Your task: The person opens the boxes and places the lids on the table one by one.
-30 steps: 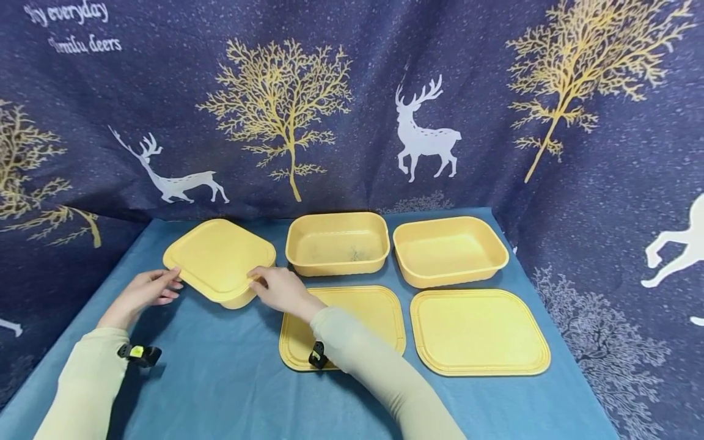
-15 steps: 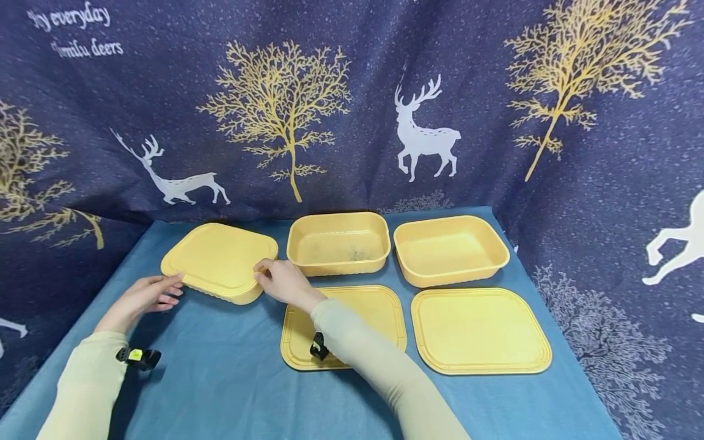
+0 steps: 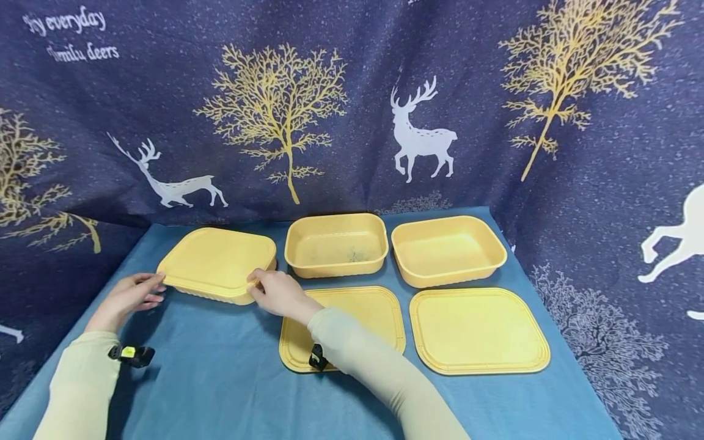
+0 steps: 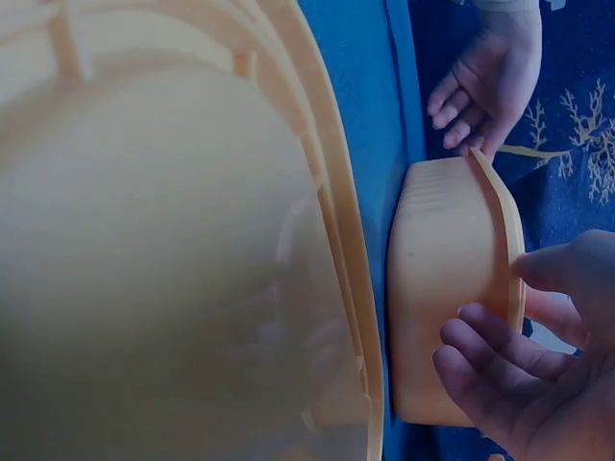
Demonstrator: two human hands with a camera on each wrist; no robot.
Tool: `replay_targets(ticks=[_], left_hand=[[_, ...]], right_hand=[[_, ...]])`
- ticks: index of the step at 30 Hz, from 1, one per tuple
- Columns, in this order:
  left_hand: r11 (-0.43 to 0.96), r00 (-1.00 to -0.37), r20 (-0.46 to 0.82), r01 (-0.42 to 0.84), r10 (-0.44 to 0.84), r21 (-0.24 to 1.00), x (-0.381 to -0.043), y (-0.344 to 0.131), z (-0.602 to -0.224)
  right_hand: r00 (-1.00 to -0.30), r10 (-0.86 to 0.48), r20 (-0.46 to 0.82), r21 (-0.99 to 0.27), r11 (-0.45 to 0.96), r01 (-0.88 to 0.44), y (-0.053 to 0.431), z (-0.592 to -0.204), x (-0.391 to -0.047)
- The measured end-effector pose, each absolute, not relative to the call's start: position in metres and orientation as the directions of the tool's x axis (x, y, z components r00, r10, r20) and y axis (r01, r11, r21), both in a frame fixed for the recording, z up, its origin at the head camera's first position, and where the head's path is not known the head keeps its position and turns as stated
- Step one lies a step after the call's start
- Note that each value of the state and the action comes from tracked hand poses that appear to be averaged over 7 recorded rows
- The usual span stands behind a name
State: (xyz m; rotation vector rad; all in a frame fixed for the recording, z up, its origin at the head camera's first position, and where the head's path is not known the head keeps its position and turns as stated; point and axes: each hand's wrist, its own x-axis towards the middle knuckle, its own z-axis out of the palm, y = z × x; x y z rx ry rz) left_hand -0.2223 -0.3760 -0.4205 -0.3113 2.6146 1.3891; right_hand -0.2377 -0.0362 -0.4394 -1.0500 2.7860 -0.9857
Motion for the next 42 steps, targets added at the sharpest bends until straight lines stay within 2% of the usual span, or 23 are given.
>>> replay_targets(ticks=[4,15,26,42], left_hand=[[0.532,-0.963,-0.252,-0.263,-0.095,0.805,-0.224,-0.376,-0.421],[0.538,-0.961,-0.229,-0.275,-0.153,0.797,-0.221,-0.356,-0.428],[0.492,-0.955,-0.223,-0.291,-0.194,0.820,-0.224,-0.360,-0.430],[0.481,-0.954,-0.202,-0.286,-0.221,0.828,-0.226,-0.348,-0.434]], right_hand=[[-0.783,-0.589,0.202,-0.560,0.587,-0.585,-0.035,-0.441,-0.240],[-0.859,-0.480,0.177,-0.601,0.638,-0.480,-0.026,-0.441,-0.262],[-0.841,-0.513,0.173,-0.554,0.655,-0.514,-0.030,-0.436,-0.257],[-0.824,-0.523,0.219,-0.483,0.675,-0.557,-0.029,-0.433,-0.268]])
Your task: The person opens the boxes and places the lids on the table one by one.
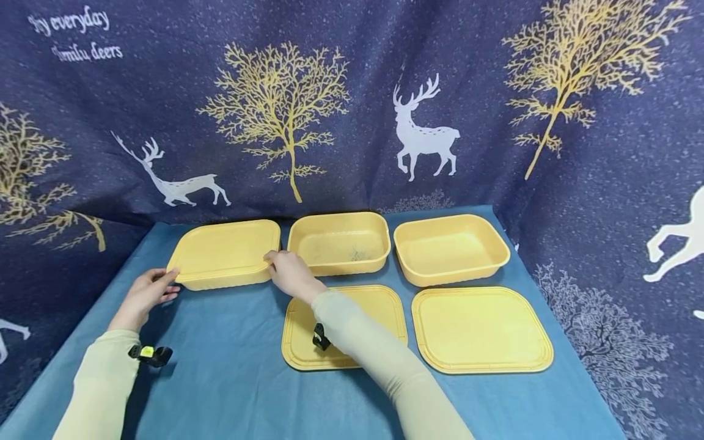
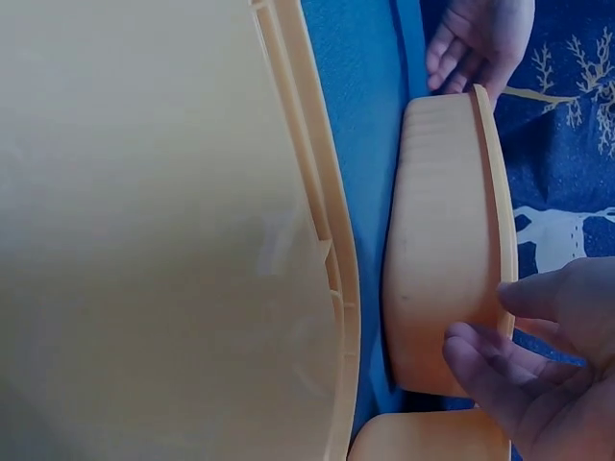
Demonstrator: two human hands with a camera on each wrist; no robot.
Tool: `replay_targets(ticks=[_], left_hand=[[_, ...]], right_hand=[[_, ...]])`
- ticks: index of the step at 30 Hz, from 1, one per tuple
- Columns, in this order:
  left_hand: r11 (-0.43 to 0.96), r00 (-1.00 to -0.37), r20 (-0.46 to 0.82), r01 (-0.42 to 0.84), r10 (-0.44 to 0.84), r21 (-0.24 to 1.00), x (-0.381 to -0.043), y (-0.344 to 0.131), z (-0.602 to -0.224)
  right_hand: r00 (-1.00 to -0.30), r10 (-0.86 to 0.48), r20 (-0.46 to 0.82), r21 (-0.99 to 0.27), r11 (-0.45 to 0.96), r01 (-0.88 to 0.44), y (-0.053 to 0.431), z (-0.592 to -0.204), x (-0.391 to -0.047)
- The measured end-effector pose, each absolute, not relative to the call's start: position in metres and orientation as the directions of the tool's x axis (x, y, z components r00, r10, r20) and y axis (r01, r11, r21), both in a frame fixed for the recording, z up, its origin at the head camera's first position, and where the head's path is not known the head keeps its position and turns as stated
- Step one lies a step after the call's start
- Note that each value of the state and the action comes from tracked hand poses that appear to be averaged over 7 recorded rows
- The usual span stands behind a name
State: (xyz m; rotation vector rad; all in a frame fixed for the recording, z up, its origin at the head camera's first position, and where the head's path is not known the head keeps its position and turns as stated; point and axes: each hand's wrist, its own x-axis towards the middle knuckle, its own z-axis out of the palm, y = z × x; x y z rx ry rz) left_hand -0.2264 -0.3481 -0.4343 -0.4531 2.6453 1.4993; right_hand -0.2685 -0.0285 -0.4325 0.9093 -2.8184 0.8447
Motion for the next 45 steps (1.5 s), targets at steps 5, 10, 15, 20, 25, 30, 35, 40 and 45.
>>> replay_targets(ticks=[5,10,15,20,25,30,35,40,45], left_hand=[[0.519,-0.954,-0.173,-0.279,-0.245,0.808,-0.224,-0.348,-0.436],[0.528,-0.951,-0.157,-0.280,-0.265,0.802,-0.224,-0.349,-0.434],[0.520,-0.948,-0.159,-0.286,-0.276,0.804,-0.223,-0.350,-0.433],[0.520,-0.945,-0.164,-0.295,-0.284,0.801,-0.222,-0.353,-0.432],[0.528,-0.943,-0.175,-0.305,-0.283,0.793,-0.220,-0.357,-0.432],[0.458,-0.959,-0.224,-0.279,-0.171,0.844,-0.220,-0.365,-0.436],[0.404,-0.974,-0.225,-0.210,-0.009,0.890,-0.221,-0.370,-0.448],[0.457,-0.983,-0.182,-0.165,-0.008,0.874,-0.227,-0.363,-0.457],[0.478,-0.986,-0.164,-0.161,-0.036,0.863,-0.232,-0.354,-0.465]], right_hand=[[-0.819,-0.539,0.198,-0.481,0.674,-0.560,-0.031,-0.433,-0.269],[-0.818,-0.542,0.192,-0.491,0.669,-0.558,-0.032,-0.432,-0.270],[-0.815,-0.551,0.179,-0.500,0.663,-0.558,-0.033,-0.430,-0.271],[-0.812,-0.557,0.172,-0.508,0.656,-0.558,-0.034,-0.428,-0.271],[-0.808,-0.549,0.212,-0.499,0.651,-0.573,-0.034,-0.426,-0.270],[-0.783,-0.549,0.293,-0.413,0.666,-0.622,-0.036,-0.424,-0.270],[-0.763,-0.574,0.296,-0.365,0.671,-0.646,-0.040,-0.424,-0.269],[-0.755,-0.595,0.276,-0.353,0.668,-0.655,-0.043,-0.426,-0.269],[-0.764,-0.591,0.261,-0.316,0.695,-0.646,-0.044,-0.432,-0.269]])
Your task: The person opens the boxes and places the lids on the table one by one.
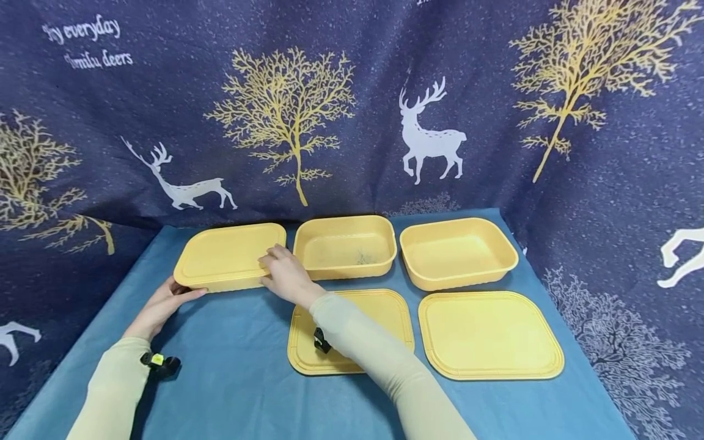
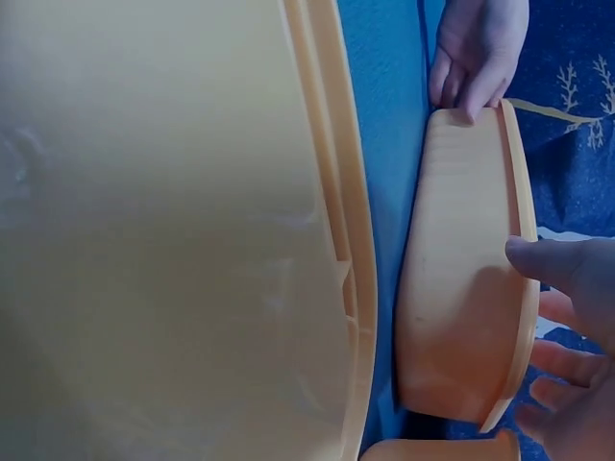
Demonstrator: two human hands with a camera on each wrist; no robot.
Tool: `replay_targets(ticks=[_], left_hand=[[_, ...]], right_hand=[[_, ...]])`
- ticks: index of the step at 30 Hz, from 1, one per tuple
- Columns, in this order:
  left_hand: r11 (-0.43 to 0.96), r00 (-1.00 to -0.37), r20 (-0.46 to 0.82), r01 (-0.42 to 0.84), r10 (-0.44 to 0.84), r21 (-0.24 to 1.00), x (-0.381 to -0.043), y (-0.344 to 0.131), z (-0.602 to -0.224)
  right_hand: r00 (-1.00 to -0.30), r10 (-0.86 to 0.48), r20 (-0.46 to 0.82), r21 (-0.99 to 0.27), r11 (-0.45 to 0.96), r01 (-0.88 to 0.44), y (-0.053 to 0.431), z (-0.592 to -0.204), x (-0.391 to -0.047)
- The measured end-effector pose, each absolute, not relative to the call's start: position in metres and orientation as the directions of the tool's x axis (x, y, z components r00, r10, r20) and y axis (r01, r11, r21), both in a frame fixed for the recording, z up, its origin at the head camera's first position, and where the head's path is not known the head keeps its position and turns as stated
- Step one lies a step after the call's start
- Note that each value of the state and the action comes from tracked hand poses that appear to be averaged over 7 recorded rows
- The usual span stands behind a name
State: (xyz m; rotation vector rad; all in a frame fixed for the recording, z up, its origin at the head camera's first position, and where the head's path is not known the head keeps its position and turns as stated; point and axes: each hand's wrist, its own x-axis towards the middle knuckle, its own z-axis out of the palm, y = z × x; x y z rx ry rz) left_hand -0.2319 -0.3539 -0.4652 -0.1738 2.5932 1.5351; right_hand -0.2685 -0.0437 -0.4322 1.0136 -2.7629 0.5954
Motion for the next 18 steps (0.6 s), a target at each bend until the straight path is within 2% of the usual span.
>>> replay_targets(ticks=[9,18], left_hand=[[0.477,-0.988,-0.142,-0.156,-0.064,0.865,-0.2325,-0.3479,-0.4712],[0.477,-0.985,-0.151,-0.170,-0.078,0.862,-0.2327,-0.3485,-0.4709]], right_hand=[[-0.746,-0.595,0.299,-0.209,0.722,-0.659,-0.0452,-0.4388,-0.2706],[-0.731,-0.611,0.305,-0.215,0.703,-0.678,-0.0460,-0.4350,-0.2708]])
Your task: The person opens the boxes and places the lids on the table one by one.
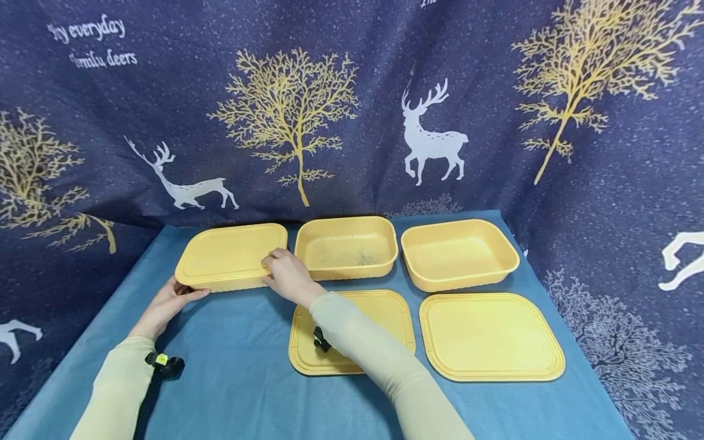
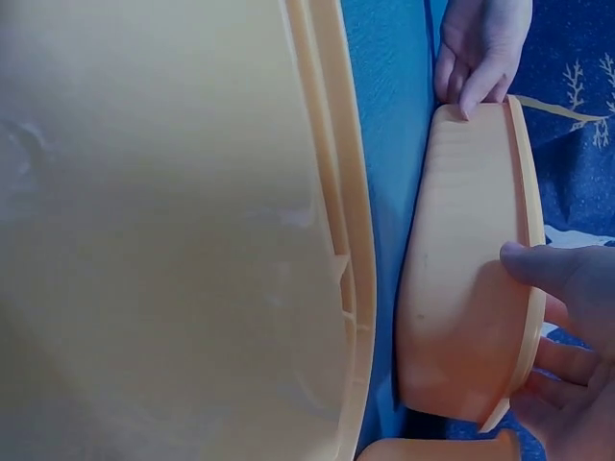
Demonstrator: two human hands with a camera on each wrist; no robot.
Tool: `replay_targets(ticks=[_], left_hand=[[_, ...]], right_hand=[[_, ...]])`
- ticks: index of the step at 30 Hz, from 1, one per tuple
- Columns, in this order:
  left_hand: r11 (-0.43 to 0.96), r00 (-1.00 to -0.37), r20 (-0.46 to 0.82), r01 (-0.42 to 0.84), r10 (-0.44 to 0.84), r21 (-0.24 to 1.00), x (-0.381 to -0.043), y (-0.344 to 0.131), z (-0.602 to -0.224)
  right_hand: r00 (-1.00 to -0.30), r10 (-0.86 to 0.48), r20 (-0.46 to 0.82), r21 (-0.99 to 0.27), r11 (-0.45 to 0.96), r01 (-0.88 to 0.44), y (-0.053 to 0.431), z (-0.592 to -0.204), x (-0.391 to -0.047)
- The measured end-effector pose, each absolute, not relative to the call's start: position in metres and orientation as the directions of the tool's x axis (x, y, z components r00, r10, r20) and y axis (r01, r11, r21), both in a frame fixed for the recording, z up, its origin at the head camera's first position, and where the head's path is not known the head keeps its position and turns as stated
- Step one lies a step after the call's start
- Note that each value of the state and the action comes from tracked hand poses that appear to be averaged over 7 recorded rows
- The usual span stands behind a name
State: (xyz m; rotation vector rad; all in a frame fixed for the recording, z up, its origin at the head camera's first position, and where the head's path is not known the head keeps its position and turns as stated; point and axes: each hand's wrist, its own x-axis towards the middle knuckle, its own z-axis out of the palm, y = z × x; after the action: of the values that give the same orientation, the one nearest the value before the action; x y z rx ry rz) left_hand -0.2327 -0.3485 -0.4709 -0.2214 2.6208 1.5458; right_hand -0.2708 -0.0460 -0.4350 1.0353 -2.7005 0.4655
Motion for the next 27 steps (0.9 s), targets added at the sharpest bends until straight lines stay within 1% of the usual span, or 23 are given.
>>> replay_targets(ticks=[10,20,27], left_hand=[[0.479,-0.984,-0.163,-0.177,-0.071,0.860,-0.2298,-0.3489,-0.4688],[0.469,-0.984,-0.169,-0.178,-0.063,0.865,-0.2298,-0.3506,-0.4690],[0.469,-0.985,-0.157,-0.171,-0.069,0.866,-0.2326,-0.3507,-0.4706]], right_hand=[[-0.738,-0.613,0.283,-0.236,0.701,-0.673,-0.0456,-0.4280,-0.2691],[-0.736,-0.608,0.298,-0.266,0.687,-0.676,-0.0456,-0.4258,-0.2683],[-0.718,-0.617,0.324,-0.219,0.689,-0.691,-0.0459,-0.4248,-0.2686]])
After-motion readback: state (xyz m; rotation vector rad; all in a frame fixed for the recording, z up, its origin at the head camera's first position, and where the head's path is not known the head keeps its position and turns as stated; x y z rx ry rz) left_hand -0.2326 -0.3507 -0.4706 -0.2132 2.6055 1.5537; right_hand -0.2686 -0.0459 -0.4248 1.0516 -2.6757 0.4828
